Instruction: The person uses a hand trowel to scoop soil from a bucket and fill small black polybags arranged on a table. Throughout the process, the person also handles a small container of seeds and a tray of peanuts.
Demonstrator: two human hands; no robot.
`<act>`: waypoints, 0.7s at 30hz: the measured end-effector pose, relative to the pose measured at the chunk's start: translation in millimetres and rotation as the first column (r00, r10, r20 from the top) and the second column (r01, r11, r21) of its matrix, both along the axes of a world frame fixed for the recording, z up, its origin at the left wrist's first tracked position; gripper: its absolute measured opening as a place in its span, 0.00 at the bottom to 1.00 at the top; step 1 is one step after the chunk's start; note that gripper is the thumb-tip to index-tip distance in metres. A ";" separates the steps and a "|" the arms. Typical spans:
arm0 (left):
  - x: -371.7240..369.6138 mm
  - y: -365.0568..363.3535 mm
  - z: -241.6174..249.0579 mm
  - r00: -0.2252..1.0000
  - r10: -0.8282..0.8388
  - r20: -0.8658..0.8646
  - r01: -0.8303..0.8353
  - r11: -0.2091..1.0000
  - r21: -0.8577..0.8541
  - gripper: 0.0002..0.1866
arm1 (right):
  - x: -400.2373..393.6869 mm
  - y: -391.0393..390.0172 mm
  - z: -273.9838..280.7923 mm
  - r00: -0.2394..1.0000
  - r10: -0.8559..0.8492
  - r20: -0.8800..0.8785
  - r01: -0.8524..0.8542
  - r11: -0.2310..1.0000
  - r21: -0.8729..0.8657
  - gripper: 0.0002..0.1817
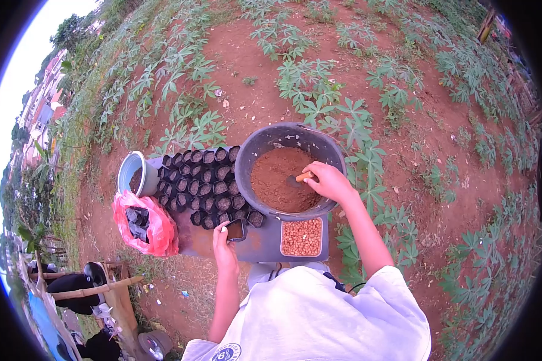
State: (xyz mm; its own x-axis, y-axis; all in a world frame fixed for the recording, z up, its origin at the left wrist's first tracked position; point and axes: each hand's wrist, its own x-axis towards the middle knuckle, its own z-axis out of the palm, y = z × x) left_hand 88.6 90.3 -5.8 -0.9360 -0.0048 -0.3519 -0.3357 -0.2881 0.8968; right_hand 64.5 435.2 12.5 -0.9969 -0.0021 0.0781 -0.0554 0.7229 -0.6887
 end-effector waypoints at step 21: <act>21.2 26.1 8.2 0.997 0.077 -0.008 -0.077 0.997 0.013 0.14 | -50.9 33.8 -27.5 0.920 0.302 0.250 -0.389 0.784 0.484 0.10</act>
